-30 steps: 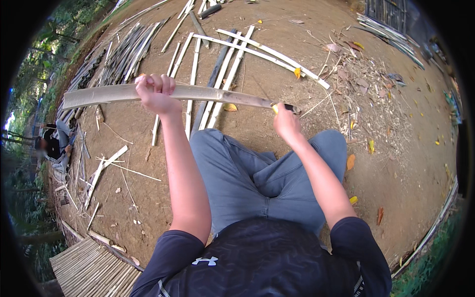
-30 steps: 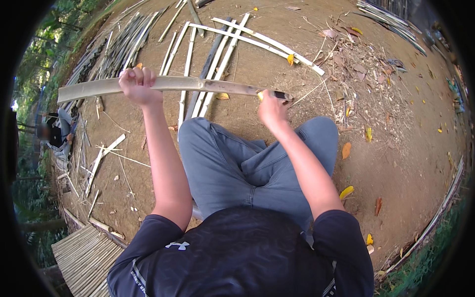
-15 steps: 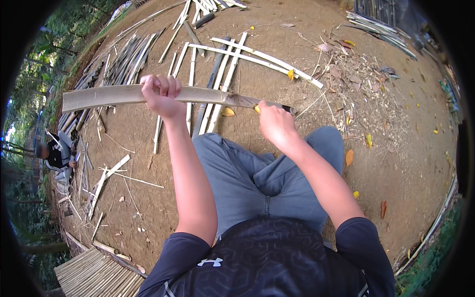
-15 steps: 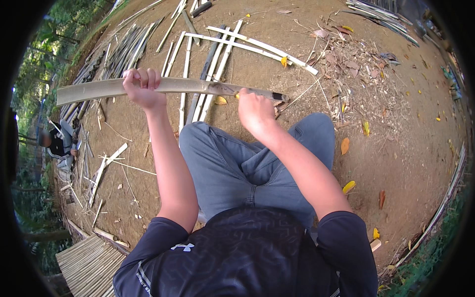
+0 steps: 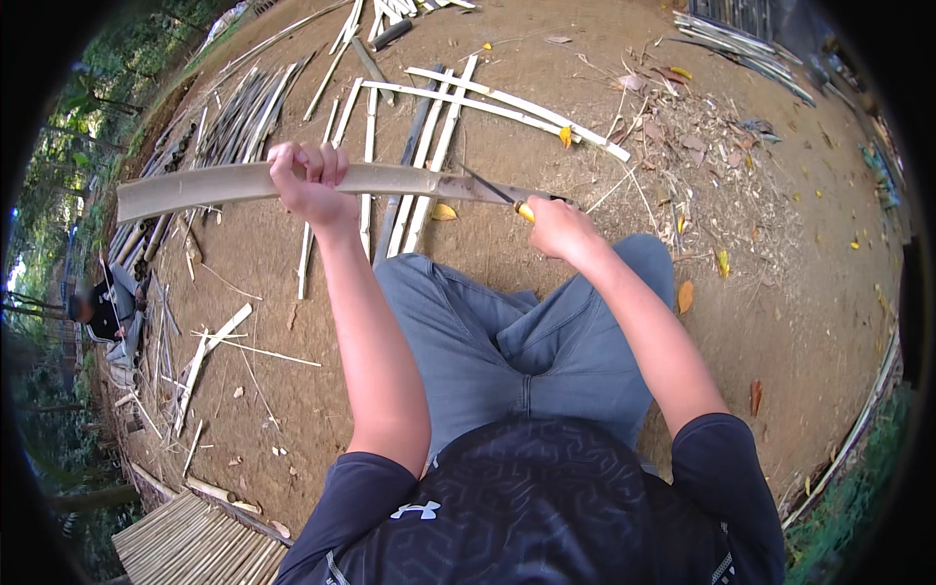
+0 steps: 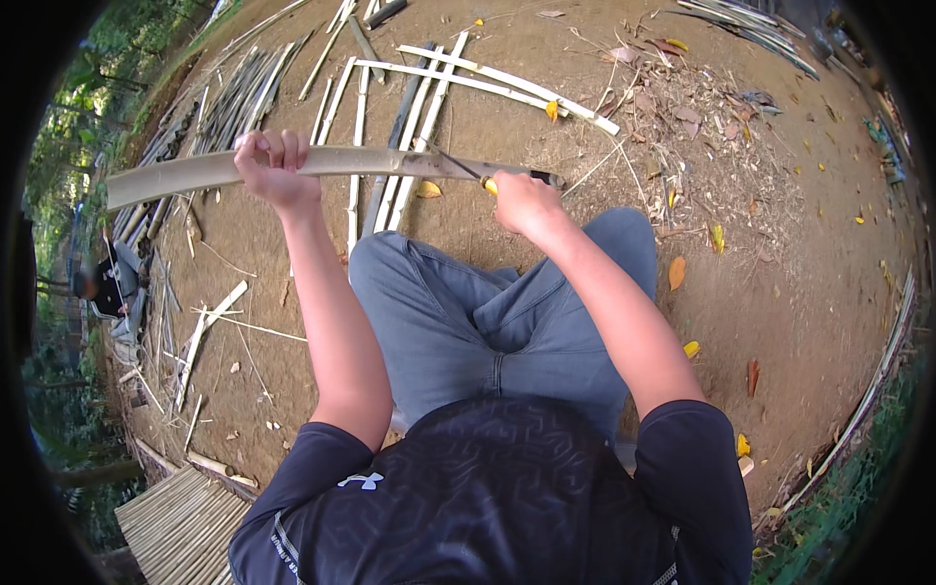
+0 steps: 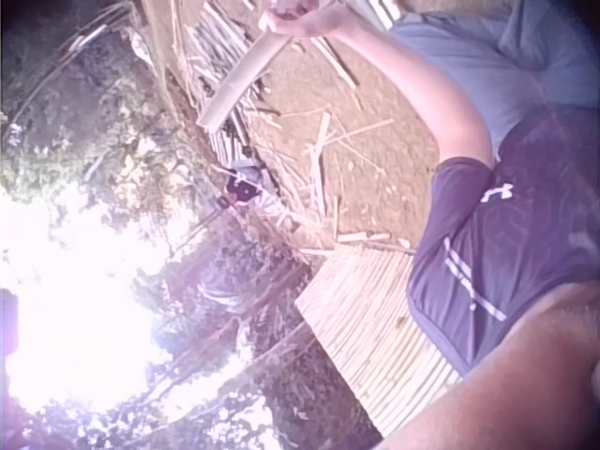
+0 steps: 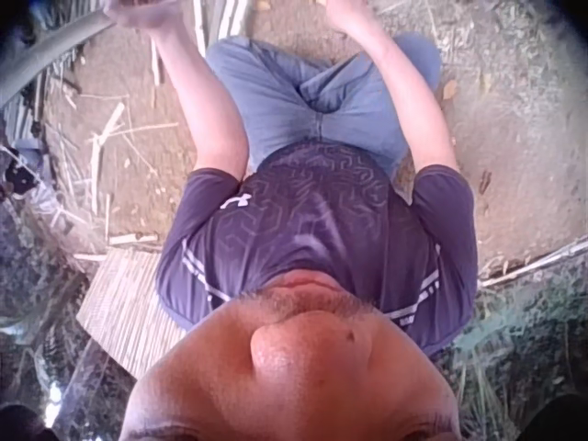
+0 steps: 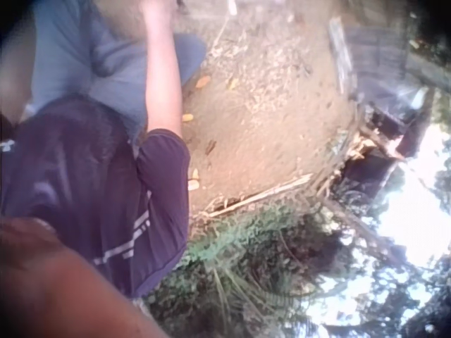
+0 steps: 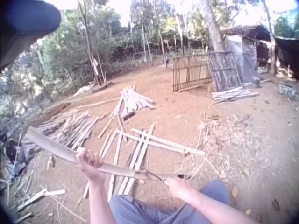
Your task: The person sits on the ground and uses a knife to shave the nodes and surface of a long bamboo pole, rotating it to reach different sides.
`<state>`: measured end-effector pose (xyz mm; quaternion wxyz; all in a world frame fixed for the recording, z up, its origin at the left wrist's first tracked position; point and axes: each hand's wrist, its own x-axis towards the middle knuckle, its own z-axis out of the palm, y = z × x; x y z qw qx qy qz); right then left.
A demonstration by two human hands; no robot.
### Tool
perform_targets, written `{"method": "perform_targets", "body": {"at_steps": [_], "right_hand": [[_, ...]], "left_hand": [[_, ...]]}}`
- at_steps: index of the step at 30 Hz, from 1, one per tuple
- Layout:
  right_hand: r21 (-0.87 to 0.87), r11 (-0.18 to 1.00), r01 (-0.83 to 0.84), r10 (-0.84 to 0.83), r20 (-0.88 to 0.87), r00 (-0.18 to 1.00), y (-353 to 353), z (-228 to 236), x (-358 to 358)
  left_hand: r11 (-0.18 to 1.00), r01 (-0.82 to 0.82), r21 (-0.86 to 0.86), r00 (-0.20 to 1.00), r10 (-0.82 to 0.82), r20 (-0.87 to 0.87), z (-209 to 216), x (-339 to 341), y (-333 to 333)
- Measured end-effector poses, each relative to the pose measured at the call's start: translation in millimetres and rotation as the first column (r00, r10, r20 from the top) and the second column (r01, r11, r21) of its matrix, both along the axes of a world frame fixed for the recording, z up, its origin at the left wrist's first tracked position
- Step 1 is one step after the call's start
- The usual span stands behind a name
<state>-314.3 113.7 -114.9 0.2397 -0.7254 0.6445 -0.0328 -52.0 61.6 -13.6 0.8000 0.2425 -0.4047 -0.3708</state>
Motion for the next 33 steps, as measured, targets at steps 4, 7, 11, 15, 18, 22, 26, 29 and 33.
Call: {"method": "perform_targets", "body": {"at_steps": [4, 7, 11, 15, 18, 22, 26, 29, 33], "right_hand": [[-0.055, 0.997, -0.05, 0.046, -0.068, 0.997, 0, 28, 21], [-0.024, 0.996, -0.085, 0.082, -0.121, 0.989, 4, 46, 36], [0.058, 0.996, -0.07, 0.084, -0.27, 0.959, -27, 1, 5], [-0.02, 0.997, -0.071, 0.066, -0.187, 0.98, -14, 22, 17], [-0.091, 0.995, -0.051, 0.043, -0.085, 0.995, -2, 39, 25], [0.207, 0.978, 0.035, 0.011, -0.218, 0.976, -30, 10, -16], [0.089, 0.996, -0.013, 0.017, -0.044, 0.999, 2, 61, 15], [0.122, 0.99, 0.075, -0.072, -0.027, 0.997, -1, 36, 8], [0.168, 0.984, 0.061, -0.043, -0.108, 0.993, -18, 1, -24]], "left_hand": [[1.0, 0.016, 0.006, 1.0, -0.016, -0.019, -12, 17, -3], [1.0, 0.018, 0.004, 1.0, -0.018, -0.007, -11, 16, 4], [0.999, 0.044, 0.011, 0.999, -0.044, -0.019, -5, 3, 10], [0.993, 0.103, -0.059, 0.993, -0.099, 0.064, 1, -7, 14], [0.995, 0.087, -0.052, 0.995, -0.084, 0.048, 5, -9, 12], [0.984, 0.167, -0.069, 0.986, -0.164, 0.041, 10, -18, 9], [0.98, 0.182, -0.079, 0.981, -0.176, 0.075, 11, -21, 16], [0.985, 0.164, -0.055, 0.985, -0.161, 0.062, 15, -27, 11], [0.976, 0.205, -0.071, 0.979, -0.204, 0.03, 10, -19, 12]]}}
